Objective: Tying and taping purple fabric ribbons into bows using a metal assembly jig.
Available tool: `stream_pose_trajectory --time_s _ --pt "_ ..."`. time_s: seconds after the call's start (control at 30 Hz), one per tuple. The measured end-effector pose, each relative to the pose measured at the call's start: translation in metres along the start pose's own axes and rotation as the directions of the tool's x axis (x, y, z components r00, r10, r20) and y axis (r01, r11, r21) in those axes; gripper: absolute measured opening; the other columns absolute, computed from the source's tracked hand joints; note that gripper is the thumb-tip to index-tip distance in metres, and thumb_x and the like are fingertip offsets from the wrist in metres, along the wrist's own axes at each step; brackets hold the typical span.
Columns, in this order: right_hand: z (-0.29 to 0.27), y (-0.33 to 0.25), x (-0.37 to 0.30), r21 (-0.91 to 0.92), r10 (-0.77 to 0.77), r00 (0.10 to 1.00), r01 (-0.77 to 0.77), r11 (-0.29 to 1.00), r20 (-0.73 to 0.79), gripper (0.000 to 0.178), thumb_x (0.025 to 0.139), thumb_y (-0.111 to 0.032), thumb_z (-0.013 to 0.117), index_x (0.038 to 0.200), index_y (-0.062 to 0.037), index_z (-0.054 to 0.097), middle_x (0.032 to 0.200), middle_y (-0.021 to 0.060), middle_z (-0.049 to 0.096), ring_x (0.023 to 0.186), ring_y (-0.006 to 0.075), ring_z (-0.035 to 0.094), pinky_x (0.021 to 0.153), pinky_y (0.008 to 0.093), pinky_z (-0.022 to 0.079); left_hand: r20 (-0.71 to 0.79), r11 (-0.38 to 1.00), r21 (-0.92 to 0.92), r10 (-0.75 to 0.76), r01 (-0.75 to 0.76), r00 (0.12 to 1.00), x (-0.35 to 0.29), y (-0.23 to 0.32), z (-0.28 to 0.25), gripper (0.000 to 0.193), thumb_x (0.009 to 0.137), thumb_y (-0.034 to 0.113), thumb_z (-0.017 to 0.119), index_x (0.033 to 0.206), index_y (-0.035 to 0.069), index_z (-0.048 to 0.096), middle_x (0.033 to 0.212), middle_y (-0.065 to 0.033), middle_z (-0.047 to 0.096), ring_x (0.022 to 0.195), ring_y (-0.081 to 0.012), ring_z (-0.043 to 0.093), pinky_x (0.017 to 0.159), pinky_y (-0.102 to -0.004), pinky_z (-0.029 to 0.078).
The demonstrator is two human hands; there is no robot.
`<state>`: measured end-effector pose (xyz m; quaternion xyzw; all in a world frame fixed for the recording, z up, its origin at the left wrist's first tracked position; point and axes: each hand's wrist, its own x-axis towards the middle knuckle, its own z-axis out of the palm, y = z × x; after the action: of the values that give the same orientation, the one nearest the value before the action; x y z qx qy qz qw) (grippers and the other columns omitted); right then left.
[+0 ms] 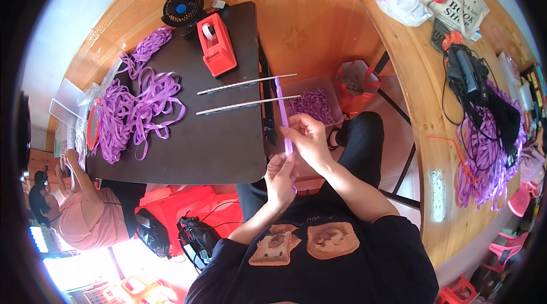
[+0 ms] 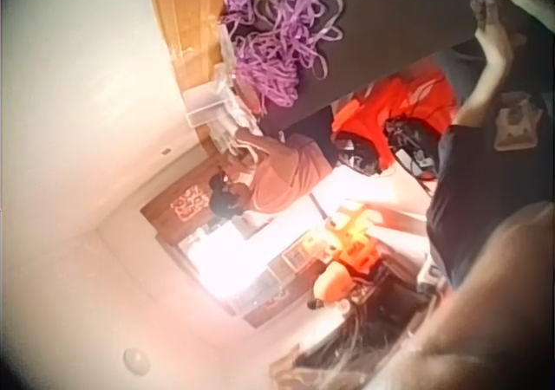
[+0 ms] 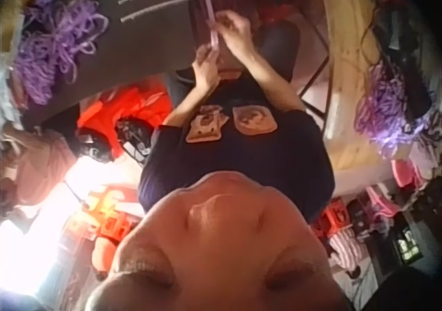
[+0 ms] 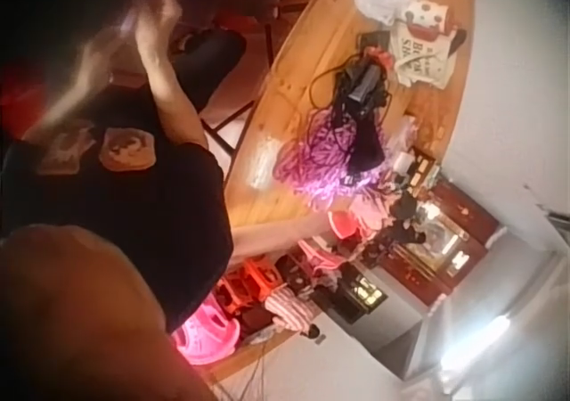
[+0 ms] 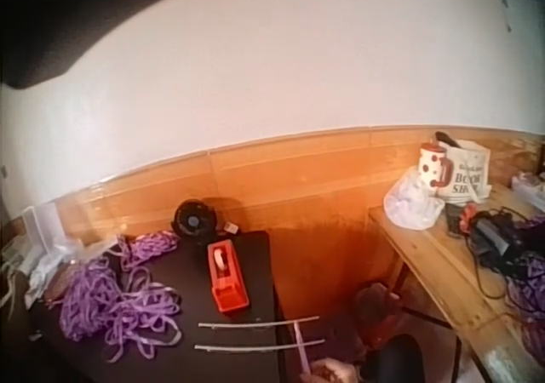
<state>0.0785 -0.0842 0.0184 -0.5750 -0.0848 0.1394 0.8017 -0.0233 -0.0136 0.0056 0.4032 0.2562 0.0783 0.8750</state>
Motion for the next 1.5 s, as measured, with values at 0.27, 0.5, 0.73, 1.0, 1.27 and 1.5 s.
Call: stream_pose_trajectory --time_s 0.27,0.5,0.73,1.0,1.27,1.5 --pt "0.006 -0.006 -0.001 -0.097 -0.047 0.998 0.043 0.994 -0.032 0.011 0.081 0.003 0.068 0.091 0.0011 0.063 0.071 0.0004 0.062 0.063 0.0025 0.054 0.055 0.0169 0.041 0.061 0.997 0.051 0.059 -0.062 0.996 -0.002 -0.002 -0.002 0.009 0.094 0.012 0.057 0.099 0.006 0.062 0.076 0.0015 0.059 0.055 -0.0025 0.042 0.050 -0.0155 0.033" --pt "-0.007 -0.002 0.004 0.112 0.220 0.973 -0.227 0.967 0.069 0.008 0.084 -0.008 0.069 0.083 -0.0020 0.064 0.070 -0.0002 0.061 0.064 0.0043 0.054 0.058 0.0184 0.041 0.097 0.995 0.078 0.063 -0.070 0.993 -0.006 0.003 0.000 0.015 0.095 0.011 0.055 0.101 0.002 0.065 0.072 0.0020 0.058 0.053 -0.0024 0.041 0.049 -0.0162 0.031" --pt "0.008 -0.031 -0.007 0.134 0.244 0.959 -0.262 0.956 0.141 0.008 0.090 -0.009 0.061 0.086 -0.0030 0.061 0.080 0.0075 0.065 0.074 0.0137 0.063 0.070 0.0252 0.050 0.151 0.990 0.106 0.075 -0.092 0.986 -0.019 0.015 -0.003 0.016 0.097 0.013 0.052 0.104 0.002 0.062 0.077 0.0015 0.055 0.058 -0.0019 0.042 0.051 -0.0147 0.034" --pt "0.015 -0.053 -0.010 0.093 0.169 0.973 -0.185 0.978 0.160 0.009 0.090 -0.010 0.062 0.087 -0.0012 0.062 0.079 0.0077 0.065 0.073 0.0137 0.062 0.072 0.0255 0.050 0.262 0.968 0.172 0.134 -0.183 0.956 -0.033 0.032 0.005 0.020 0.099 0.015 0.049 0.107 0.001 0.060 0.074 0.0044 0.051 0.056 -0.0001 0.039 0.049 -0.0146 0.034" --pt "-0.006 -0.041 -0.003 -0.713 -0.714 0.567 0.688 0.136 0.411 0.031 0.068 0.005 0.070 0.098 -0.0014 0.065 0.083 0.0078 0.062 0.069 0.0251 0.059 0.059 0.0342 0.042 0.253 0.974 0.127 0.149 -0.186 0.956 -0.039 0.038 0.012 0.017 0.098 0.013 0.050 0.104 0.001 0.060 0.069 0.0040 0.051 0.053 -0.0013 0.039 0.050 -0.0157 0.035" --pt "-0.010 -0.038 -0.008 -0.541 -0.684 0.304 0.826 -0.157 0.663 0.037 0.066 -0.012 0.065 0.099 0.0037 0.066 0.091 0.0101 0.060 0.071 0.0221 0.059 0.061 0.0330 0.043 0.236 0.992 0.086 0.071 -0.094 0.969 -0.042 0.043 0.015 0.015 0.097 0.013 0.052 0.097 0.001 0.060 0.063 0.0032 0.050 0.052 -0.0032 0.038 0.047 -0.0176 0.028"
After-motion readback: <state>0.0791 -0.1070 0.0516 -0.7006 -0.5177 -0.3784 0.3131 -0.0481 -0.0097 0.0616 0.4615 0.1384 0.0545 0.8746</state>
